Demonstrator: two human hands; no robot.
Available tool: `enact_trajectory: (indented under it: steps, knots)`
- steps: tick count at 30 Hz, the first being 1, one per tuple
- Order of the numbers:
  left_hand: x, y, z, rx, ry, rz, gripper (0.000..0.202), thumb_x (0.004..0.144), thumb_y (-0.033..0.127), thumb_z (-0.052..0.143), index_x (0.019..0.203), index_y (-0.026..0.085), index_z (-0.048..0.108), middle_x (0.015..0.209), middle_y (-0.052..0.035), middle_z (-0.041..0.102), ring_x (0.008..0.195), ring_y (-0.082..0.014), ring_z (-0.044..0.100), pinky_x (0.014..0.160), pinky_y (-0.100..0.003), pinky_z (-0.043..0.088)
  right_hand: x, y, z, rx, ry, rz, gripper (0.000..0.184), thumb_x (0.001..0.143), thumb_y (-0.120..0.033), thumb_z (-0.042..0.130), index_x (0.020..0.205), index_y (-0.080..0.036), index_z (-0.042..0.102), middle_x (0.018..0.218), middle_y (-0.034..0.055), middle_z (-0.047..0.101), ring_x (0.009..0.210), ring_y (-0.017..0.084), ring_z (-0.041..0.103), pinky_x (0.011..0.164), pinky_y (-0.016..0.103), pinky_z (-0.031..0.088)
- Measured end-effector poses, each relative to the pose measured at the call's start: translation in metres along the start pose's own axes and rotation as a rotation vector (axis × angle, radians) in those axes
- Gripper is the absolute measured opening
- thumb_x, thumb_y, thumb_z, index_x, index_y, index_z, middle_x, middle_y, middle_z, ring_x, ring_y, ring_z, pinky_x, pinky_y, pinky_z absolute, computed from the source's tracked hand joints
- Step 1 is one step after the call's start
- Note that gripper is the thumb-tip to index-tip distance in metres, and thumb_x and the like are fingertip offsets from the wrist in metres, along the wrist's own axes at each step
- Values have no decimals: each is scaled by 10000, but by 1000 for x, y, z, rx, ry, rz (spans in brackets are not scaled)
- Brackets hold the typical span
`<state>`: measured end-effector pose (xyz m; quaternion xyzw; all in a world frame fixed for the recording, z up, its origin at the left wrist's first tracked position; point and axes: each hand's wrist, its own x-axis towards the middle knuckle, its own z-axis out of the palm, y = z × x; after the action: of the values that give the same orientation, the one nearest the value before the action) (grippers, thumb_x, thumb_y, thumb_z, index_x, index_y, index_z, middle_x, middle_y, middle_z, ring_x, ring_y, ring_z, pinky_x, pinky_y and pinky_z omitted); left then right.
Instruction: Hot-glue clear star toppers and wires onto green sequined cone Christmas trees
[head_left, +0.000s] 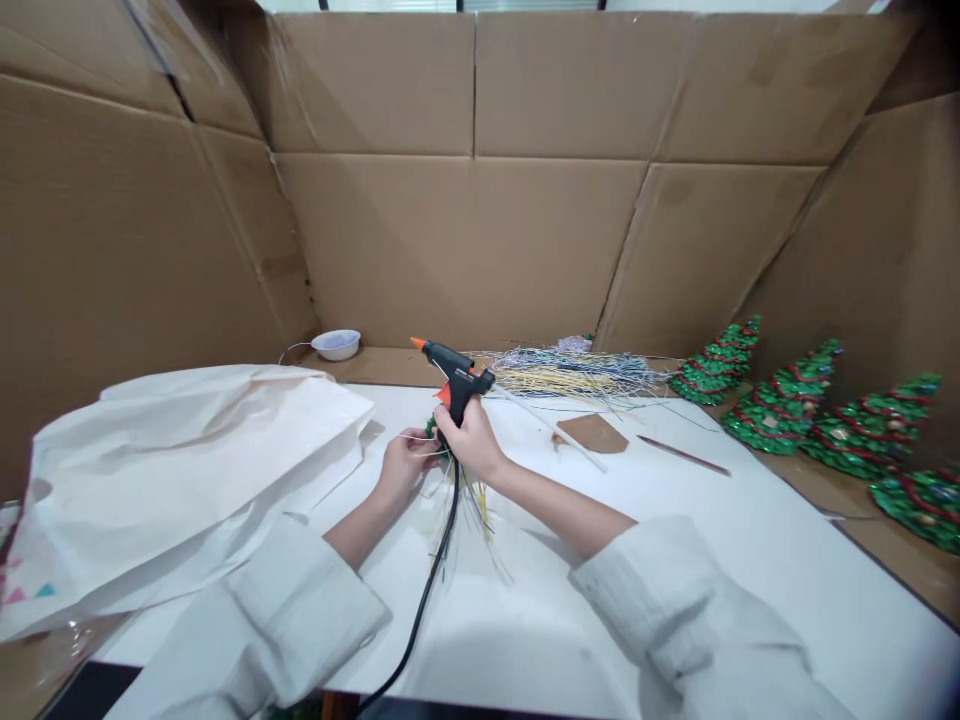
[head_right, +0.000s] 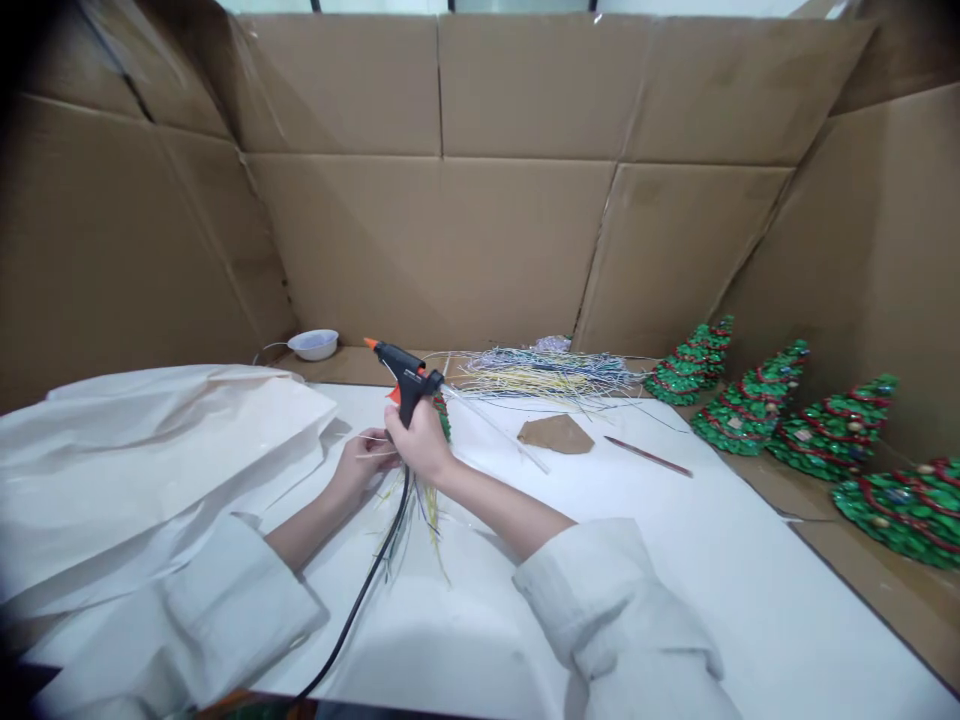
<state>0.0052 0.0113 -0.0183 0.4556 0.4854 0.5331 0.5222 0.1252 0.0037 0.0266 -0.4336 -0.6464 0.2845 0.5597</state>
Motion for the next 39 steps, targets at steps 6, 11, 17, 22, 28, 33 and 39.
enact_trajectory:
  steps: [6,11,17,22,28,33,39]
  knots:
    - [0,-1,-1,-13,2,8,405,483,328,800,739,114,571,553,12,615,493,-109,587,529,-231,497,-7,19,0,-223,-59,-84,214,819,-402,461,836,-189,472,721,33,566,667,178,575,632,303,468]
    - [2,-2,1,-30,14,4,444,457,381,808,722,119,566,572,16,612,475,-98,567,505,-231,491,-12,20,-9,-262,-146,-183,180,828,-343,449,855,-177,514,777,58,585,734,189,584,705,314,478]
    - [2,-1,0,-5,-16,1,455,452,380,819,726,108,579,590,-9,625,507,-110,579,530,-241,499,-19,26,-28,-249,-213,-200,145,823,-313,457,810,-183,520,703,33,566,636,159,548,630,276,466]
    - [2,-1,-1,20,-15,-12,462,455,377,819,745,102,586,623,-29,642,548,-123,596,556,-251,507,-31,31,-44,-261,-251,-117,186,810,-332,486,885,-165,518,678,30,581,576,152,538,562,263,439]
    - [2,0,-1,51,-6,-29,441,467,370,819,737,108,588,611,-16,639,542,-114,595,565,-244,506,-55,34,-47,-262,-120,28,247,803,-307,496,988,-145,526,769,71,651,647,179,591,616,286,465]
    - [0,3,0,61,-8,-34,426,479,362,816,738,108,593,622,-19,648,530,-109,594,556,-239,504,-69,25,-49,-341,-43,64,223,820,-327,471,919,-157,577,748,71,651,654,197,602,622,295,462]
    - [-2,4,1,58,-8,-39,423,477,359,818,726,108,587,607,-8,637,543,-108,596,564,-236,512,-80,18,-53,-441,-41,6,195,820,-294,478,930,-194,605,776,54,654,729,208,605,676,284,454]
